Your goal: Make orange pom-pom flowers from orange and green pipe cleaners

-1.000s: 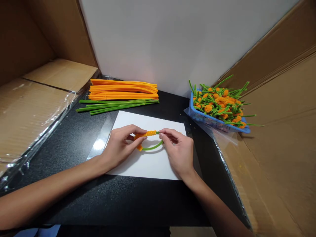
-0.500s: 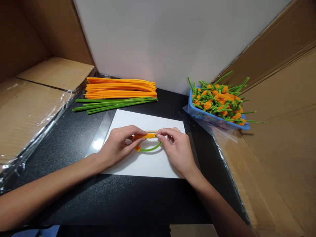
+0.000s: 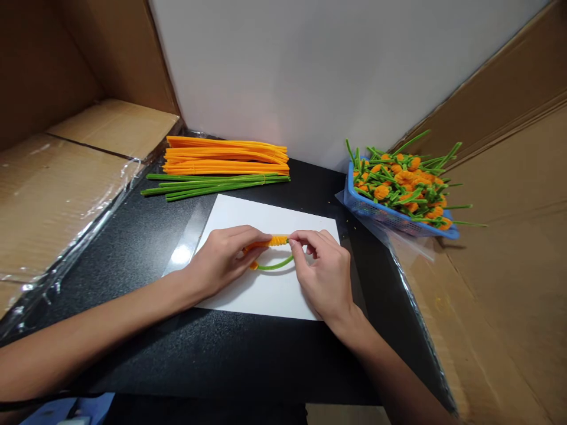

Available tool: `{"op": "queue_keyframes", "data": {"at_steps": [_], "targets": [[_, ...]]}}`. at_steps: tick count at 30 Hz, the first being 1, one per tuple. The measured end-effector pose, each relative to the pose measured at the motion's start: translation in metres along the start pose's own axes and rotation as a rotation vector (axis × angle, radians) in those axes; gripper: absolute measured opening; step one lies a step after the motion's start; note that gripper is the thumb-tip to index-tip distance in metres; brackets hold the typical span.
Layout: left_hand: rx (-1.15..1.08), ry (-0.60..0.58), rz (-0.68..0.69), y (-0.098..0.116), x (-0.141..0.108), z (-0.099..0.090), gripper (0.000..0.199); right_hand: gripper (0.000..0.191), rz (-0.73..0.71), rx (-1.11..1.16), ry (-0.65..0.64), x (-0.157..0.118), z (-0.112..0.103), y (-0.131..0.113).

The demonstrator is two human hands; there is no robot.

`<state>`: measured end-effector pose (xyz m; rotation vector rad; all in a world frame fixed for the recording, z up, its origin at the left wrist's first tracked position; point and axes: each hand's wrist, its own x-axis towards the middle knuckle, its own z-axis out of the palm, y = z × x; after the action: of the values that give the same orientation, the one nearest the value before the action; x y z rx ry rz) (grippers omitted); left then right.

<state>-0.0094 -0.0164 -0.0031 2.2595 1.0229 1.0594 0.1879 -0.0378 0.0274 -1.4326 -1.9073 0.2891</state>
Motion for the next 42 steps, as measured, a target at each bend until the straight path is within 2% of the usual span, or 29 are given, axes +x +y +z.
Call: {"op": "queue_keyframes", "data": {"at_steps": [6, 15, 20, 26, 32, 38, 42], "targets": [[-0.033, -0.001, 0.011, 0.000, -0.002, 0.001, 0.016, 0.012, 0.113, 0.118, -0.054, -0.001, 0.003, 0.002], [-0.074, 0.005, -0.025, 0.001, -0.004, 0.002, 0.016, 0.007, 0.279, 0.377, -0.066, -0.001, 0.006, 0.000], [-0.096, 0.056, -0.061, 0.001, -0.003, 0.003, 0.016, 0.011, 0.362, 0.486, -0.121, 0.003, 0.004, 0.008], [-0.123, 0.030, 0.012, -0.002, -0.005, 0.004, 0.015, 0.013, 0.345, 0.527, -0.202, 0.002, 0.008, 0.017], [-0.127, 0.033, 0.006, -0.003, -0.005, 0.003, 0.014, 0.019, 0.426, 0.633, -0.241, 0.002, 0.012, 0.015], [-0.111, 0.046, -0.013, -0.002, -0.004, 0.004, 0.013, 0.013, 0.357, 0.543, -0.166, 0.003, 0.005, 0.011], [-0.122, 0.133, -0.133, 0.000, -0.003, 0.004, 0.020, 0.009, 0.274, 0.397, -0.101, 0.001, 0.002, 0.009]]}}
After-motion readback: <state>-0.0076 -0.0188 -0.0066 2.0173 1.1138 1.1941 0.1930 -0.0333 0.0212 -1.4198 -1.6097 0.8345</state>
